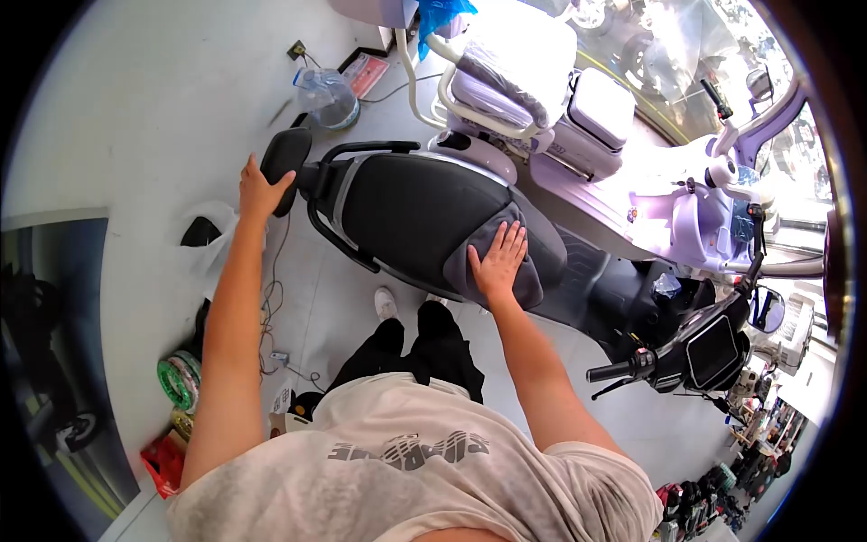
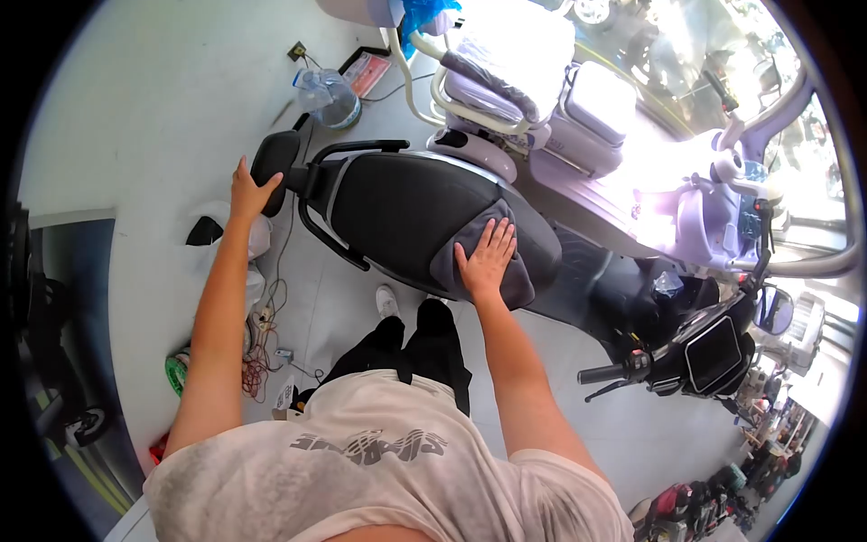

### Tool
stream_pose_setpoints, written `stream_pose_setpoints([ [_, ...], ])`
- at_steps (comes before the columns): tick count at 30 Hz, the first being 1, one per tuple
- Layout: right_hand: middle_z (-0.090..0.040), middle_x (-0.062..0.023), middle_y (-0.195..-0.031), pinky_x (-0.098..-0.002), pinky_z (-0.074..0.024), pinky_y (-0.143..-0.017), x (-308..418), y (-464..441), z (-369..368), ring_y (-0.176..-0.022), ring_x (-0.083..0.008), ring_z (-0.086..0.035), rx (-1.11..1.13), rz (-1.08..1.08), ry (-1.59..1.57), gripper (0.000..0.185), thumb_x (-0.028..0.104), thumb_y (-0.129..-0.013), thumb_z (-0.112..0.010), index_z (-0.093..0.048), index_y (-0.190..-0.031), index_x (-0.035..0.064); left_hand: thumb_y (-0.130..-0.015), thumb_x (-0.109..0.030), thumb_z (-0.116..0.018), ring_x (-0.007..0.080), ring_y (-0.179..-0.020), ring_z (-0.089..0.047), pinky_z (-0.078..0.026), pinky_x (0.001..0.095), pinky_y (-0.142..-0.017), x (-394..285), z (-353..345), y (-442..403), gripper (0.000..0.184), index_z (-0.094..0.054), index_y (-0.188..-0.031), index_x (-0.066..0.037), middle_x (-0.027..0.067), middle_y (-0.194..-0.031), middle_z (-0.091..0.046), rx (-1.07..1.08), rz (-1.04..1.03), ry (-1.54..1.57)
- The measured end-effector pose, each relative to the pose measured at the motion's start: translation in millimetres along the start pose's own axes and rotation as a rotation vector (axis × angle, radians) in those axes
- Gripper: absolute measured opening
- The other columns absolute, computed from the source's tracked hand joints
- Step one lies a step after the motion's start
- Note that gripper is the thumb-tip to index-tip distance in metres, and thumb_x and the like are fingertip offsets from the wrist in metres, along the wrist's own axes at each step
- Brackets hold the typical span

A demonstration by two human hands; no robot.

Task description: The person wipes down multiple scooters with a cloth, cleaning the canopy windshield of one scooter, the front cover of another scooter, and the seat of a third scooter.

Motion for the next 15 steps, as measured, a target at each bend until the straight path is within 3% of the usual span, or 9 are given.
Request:
stream_pose_setpoints([
  [1, -0.015, -0.0271, -0.163, -0.0541, -0.01, -0.122, -2.2, -4.4, 2.5, -0.152, -0.0445, -0.012, 0.007, -0.002, -0.007, 0.098, 0.061, -0.091, -0.057, -0.022, -0.156, -0.002, -0.079, -0.052, -0.079, 0.0411, -0.126, -0.055, -0.045, 0.0467, -0.103, 2.0, -1.8, -11.0, 0.089, -0.044, -0.139, 0.002, 0.0286, -0.133, -0.057, 0.004, -0.001, -0.009],
  [3, -0.02, -0.0255, -0.163, -0.0526, -0.0117, -0.123, -9.7, -9.7, 9.7, -0.152, -0.0416, -0.016, 0.051, 0.064, -0.048, 0.097, 0.06, -0.09, -0.058, -0.024, -0.156, -0.0015, -0.068, -0.063, -0.082, 0.0427, -0.119, -0.06, -0.049, 0.0468, -0.098, 8.6, -9.3, -23.4, 0.101, -0.047, -0.136, 0.003, 0.0285, -0.125, -0.063, 0.341, 0.179, 0.065],
  [6, -0.026, -0.0232, -0.162, -0.0501, -0.0143, -0.123, -44.9, -36.7, 12.6, -0.151, -0.0381, -0.021, 0.078, 0.09, -0.05, 0.094, 0.06, -0.091, -0.057, -0.027, -0.156, -0.001, -0.066, -0.066, -0.082, 0.0437, -0.113, -0.064, -0.051, 0.0475, -0.095, 3.0, 1.2, -24.7, 0.101, -0.049, -0.133, 0.003, 0.0283, -0.118, -0.067, 0.354, 0.159, 0.027],
  [10, -0.05, -0.0195, -0.149, -0.0428, -0.0314, -0.117, -138.7, -59.5, -10.6, -0.139, -0.0332, -0.045, 0.207, -0.186, -0.162, 0.072, 0.057, -0.099, -0.046, -0.05, -0.143, -0.0004, -0.067, -0.061, -0.084, 0.0426, -0.112, -0.064, -0.05, 0.0466, -0.095, -6.3, 10.9, -22.8, 0.093, -0.053, -0.126, 0.003, 0.028, -0.116, -0.067, 0.285, 0.091, 0.044],
  [12, -0.05, -0.021, -0.148, -0.0414, -0.0317, -0.117, -167.5, -56.3, -2.2, -0.14, -0.0341, -0.044, 0.333, -0.248, -0.192, 0.069, 0.054, -0.103, -0.037, -0.05, -0.143, -0.0012, -0.069, -0.058, -0.085, 0.0419, -0.111, -0.065, -0.05, 0.0463, -0.095, -3.2, 0.8, -23.5, 0.087, -0.055, -0.125, 0.001, 0.0265, -0.115, -0.068, 0.247, 0.046, 0.059],
  [15, -0.043, -0.0182, -0.154, -0.0417, -0.0269, -0.12, -178.4, -52.2, 0.0, -0.143, -0.0342, -0.039, 0.429, -0.258, 0.042, 0.069, 0.054, -0.104, -0.033, -0.048, -0.146, 0.0013, -0.069, -0.058, -0.084, 0.0412, -0.11, -0.065, -0.051, 0.0463, -0.094, -2.7, -4.4, -16.7, 0.085, -0.055, -0.126, -0.001, 0.0245, -0.115, -0.068, 0.202, 0.095, 0.176],
])
Point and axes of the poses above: each hand's wrist, its own y-axis away from the middle knuckle, its own z-axis out of the back of the hand, x = y × z, the point moved 2 cm from there along -y, towards the middle knuckle
